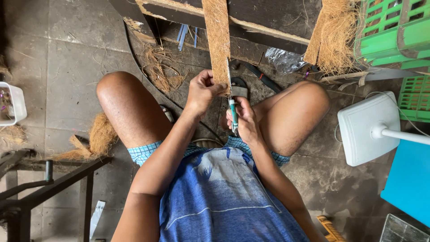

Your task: The person sits on the floor and uses scissors to trim and cut a large piece of coconut fiber mat into smaller strips. They repeatedly trim the edges and cut the material into narrower sections, placing the cut pieces aside.

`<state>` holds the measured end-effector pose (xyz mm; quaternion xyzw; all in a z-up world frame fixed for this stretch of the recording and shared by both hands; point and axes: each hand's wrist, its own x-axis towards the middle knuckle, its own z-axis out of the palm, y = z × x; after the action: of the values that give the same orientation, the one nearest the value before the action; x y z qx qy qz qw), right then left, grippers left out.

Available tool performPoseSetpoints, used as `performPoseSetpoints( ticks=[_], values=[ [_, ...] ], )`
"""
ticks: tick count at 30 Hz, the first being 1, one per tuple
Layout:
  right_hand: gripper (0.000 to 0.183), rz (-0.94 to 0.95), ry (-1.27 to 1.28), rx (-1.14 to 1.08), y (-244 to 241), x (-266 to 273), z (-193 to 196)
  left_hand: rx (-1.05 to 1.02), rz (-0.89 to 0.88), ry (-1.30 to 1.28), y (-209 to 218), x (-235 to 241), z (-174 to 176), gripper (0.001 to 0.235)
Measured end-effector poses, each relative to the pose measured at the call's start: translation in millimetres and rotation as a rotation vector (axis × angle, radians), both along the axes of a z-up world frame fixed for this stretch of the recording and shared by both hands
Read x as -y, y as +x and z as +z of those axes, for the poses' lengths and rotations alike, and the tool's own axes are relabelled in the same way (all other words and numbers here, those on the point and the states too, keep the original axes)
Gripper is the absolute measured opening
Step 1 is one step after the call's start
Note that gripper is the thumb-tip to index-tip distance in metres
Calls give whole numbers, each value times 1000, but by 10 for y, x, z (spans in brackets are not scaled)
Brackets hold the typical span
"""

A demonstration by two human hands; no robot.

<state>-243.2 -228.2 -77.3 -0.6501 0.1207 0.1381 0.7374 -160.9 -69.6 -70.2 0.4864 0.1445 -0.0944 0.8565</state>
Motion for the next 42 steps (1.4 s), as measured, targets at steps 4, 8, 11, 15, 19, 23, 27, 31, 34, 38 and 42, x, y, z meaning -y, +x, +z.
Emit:
performPoseSetpoints(
  ticks=[4,8,11,15,19,23,27,31,34,38,42],
  values=[
    [45,-8,22,6,-27,-1,-78,60,-39,38,198,-119,48,32],
    [46,-11,36,-2,-85,36,-214,159,-25,74,438,-72,-26,26],
    [44,-25,14,12,-59,-11,-74,163,-46,94,442,-33,-153,23],
    [50,-45,10,16,5,0,39,148,-52,68,325,9,49,21],
    [50,1,10,17,8,9,21,151,-46,63,316,-24,-58,19],
    [46,3,-13,40,-5,48,-102,165,-51,60,344,4,-17,18],
    [44,-6,-52,60,-14,37,-9,173,-59,72,345,0,3,18],
    [42,9,-40,59,-12,14,-45,129,-42,65,330,-23,-53,20],
    [43,-9,-26,46,-24,56,-87,125,-57,51,322,-11,-19,19],
    [45,-10,-19,39,-41,40,-121,119,-70,73,319,-32,-29,20],
    [45,-4,-14,28,-18,41,-114,126,-80,59,315,-35,-23,18]
  ],
)
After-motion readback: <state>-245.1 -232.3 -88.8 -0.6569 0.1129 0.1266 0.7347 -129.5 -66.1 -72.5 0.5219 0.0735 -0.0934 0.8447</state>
